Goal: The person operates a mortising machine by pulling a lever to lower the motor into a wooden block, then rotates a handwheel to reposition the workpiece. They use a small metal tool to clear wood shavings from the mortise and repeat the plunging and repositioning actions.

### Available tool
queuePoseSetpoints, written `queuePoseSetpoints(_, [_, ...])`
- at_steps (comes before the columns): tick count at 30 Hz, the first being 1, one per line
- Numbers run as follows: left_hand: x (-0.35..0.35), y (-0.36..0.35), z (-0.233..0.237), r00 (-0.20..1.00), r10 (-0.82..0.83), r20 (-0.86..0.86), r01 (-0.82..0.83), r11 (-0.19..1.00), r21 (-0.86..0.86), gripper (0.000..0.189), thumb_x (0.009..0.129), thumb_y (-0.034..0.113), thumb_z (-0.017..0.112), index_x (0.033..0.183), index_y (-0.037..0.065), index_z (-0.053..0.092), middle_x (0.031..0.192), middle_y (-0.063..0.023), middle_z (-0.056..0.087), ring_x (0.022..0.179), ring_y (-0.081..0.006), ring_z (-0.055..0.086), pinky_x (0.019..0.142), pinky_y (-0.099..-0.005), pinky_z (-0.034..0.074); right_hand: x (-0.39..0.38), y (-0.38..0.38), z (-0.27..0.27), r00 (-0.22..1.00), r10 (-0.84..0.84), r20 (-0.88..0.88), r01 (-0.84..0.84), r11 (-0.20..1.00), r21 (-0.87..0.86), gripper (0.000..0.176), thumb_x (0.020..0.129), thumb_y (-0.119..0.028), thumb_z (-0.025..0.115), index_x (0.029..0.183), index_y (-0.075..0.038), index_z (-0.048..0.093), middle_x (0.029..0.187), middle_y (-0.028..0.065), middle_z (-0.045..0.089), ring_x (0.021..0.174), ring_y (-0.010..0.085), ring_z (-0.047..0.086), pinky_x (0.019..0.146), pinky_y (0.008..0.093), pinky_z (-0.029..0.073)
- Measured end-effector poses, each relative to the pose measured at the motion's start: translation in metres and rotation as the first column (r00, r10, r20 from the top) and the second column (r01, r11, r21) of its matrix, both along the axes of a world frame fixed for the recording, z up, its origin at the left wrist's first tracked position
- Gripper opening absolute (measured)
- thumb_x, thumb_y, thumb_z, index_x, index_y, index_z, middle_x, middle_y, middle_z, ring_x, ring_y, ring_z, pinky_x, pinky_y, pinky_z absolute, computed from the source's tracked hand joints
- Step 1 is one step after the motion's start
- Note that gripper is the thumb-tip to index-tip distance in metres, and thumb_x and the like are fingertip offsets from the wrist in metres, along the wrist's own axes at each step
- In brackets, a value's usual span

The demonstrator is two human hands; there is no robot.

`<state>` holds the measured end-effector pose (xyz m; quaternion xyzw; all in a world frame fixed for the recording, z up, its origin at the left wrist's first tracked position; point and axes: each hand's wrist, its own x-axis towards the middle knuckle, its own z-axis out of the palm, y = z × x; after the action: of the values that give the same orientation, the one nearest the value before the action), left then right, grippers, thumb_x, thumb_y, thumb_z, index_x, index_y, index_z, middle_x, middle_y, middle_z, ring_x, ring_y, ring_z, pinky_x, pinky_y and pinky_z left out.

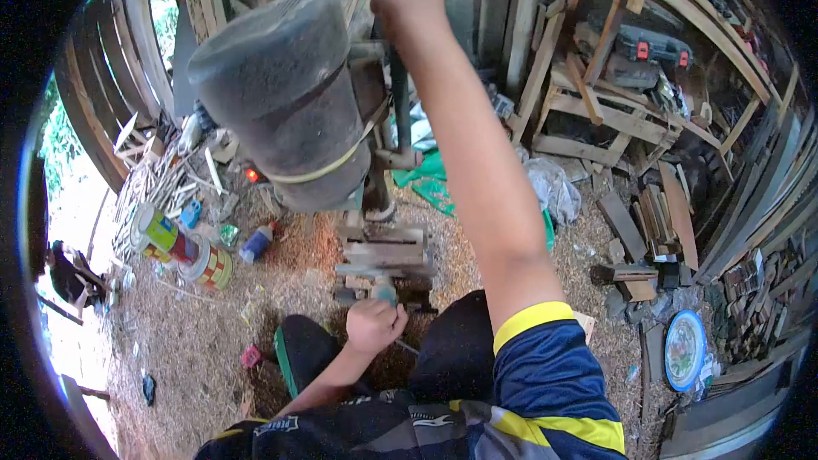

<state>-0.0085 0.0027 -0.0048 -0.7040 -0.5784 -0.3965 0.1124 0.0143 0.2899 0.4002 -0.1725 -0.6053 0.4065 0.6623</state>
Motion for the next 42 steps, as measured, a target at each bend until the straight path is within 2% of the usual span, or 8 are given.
queuePoseSetpoints(2, [-0.001, -0.001, -0.002, 1.000, -0.008, -0.008, 0.008, 1.000, 0.013, 0.038, 0.081, 0.009, 0.078, 0.056, 0.010, 0.050, 0.060, -0.0066, 0.050, 0.052, -0.0281, 0.056, 0.050, -0.0415, 0.046, 0.005, -0.022, 0.007, 0.999, 0.043, -0.006, -0.043, 0.977, -0.208, 0.078, 0.106, -0.072, 0.039, 0.065, -0.009, 0.059, 0.052, 0.0033, 0.050, 0.044, 0.0207, 0.050, 0.044, 0.0385, 0.034])
queuePoseSetpoints(8, [0.000, -0.003, -0.002, 1.000, 0.018, -0.020, -0.017, 1.000, 0.010, 0.038, 0.082, 0.010, 0.078, 0.056, 0.011, 0.050, 0.060, -0.0061, 0.050, 0.053, -0.0275, 0.057, 0.050, -0.0414, 0.046, 0.004, -0.008, 0.007, 0.980, 0.201, -0.009, -0.197, 0.952, -0.236, 0.079, 0.104, -0.079, 0.034, 0.062, -0.014, 0.052, 0.049, -0.0002, 0.044, 0.038, 0.0183, 0.043, 0.040, 0.0367, 0.030])
queuePoseSetpoints(20, [-0.005, -0.003, 0.003, 1.000, 0.004, -0.025, -0.004, 1.000, 0.024, 0.037, 0.082, 0.009, 0.076, 0.056, 0.011, 0.050, 0.059, -0.0056, 0.052, 0.054, -0.0268, 0.059, 0.051, -0.0407, 0.048, 0.011, -0.047, -0.002, 0.998, 0.043, -0.056, -0.056, 0.964, -0.260, 0.077, 0.108, -0.074, 0.029, 0.063, -0.015, 0.051, 0.051, -0.0010, 0.044, 0.039, 0.0178, 0.041, 0.040, 0.0354, 0.029])
queuePoseSetpoints(22, [-0.001, -0.002, 0.003, 1.000, 0.009, -0.006, -0.009, 1.000, 0.005, 0.036, 0.082, 0.009, 0.076, 0.056, 0.011, 0.051, 0.059, -0.0057, 0.052, 0.054, -0.0269, 0.059, 0.051, -0.0401, 0.049, 0.017, -0.059, -0.025, 0.976, 0.098, -0.193, -0.096, 0.995, 0.019, 0.072, 0.110, -0.069, 0.032, 0.069, -0.014, 0.055, 0.056, -0.0009, 0.049, 0.042, 0.0152, 0.043, 0.042, 0.0325, 0.030])
queuePoseSetpoints(26, [-0.001, -0.003, 0.000, 1.000, -0.005, 0.002, 0.004, 1.000, 0.010, 0.036, 0.082, 0.008, 0.075, 0.056, 0.010, 0.051, 0.059, -0.0063, 0.052, 0.053, -0.0269, 0.059, 0.052, -0.0407, 0.050, 0.028, -0.087, -0.027, 0.965, 0.163, -0.204, -0.185, 0.978, -0.094, 0.068, 0.112, -0.065, 0.034, 0.075, -0.013, 0.058, 0.060, -0.0016, 0.051, 0.044, 0.0127, 0.042, 0.043, 0.0294, 0.029])
queuePoseSetpoints(32, [-0.003, -0.005, -0.002, 1.000, -0.006, -0.021, 0.005, 1.000, -0.028, 0.034, 0.082, 0.009, 0.077, 0.057, 0.010, 0.054, 0.063, -0.0064, 0.054, 0.058, -0.0266, 0.061, 0.054, -0.0411, 0.051, 0.048, -0.127, -0.056, 0.860, 0.442, -0.255, -0.421, 0.897, 0.132, 0.063, 0.114, -0.059, 0.035, 0.079, -0.012, 0.057, 0.055, -0.0013, 0.046, 0.040, 0.0122, 0.038, 0.041, 0.0273, 0.028])
queuePoseSetpoints(38, [-0.009, -0.004, -0.015, 0.998, -0.034, -0.049, 0.035, 0.999, 0.016, 0.028, 0.083, 0.014, 0.076, 0.059, 0.012, 0.062, 0.069, -0.0040, 0.064, 0.065, -0.0247, 0.067, 0.059, -0.0408, 0.052, 0.061, -0.140, -0.108, 0.896, 0.438, -0.073, -0.373, 0.831, 0.412, 0.060, 0.112, -0.059, 0.034, 0.089, -0.005, 0.048, 0.058, 0.0004, 0.036, 0.048, 0.0113, 0.033, 0.045, 0.0304, 0.026])
queuePoseSetpoints(42, [-0.006, -0.007, -0.006, 0.997, 0.006, -0.075, -0.011, 0.998, -0.063, 0.025, 0.083, 0.013, 0.079, 0.064, 0.009, 0.063, 0.072, -0.0068, 0.067, 0.070, -0.0269, 0.071, 0.062, -0.0389, 0.056, 0.084, -0.163, -0.146, 0.868, 0.494, 0.035, -0.462, 0.783, 0.416, 0.064, 0.110, -0.062, 0.035, 0.081, -0.008, 0.054, 0.061, 0.0041, 0.048, 0.053, 0.0183, 0.041, 0.053, 0.0341, 0.029])
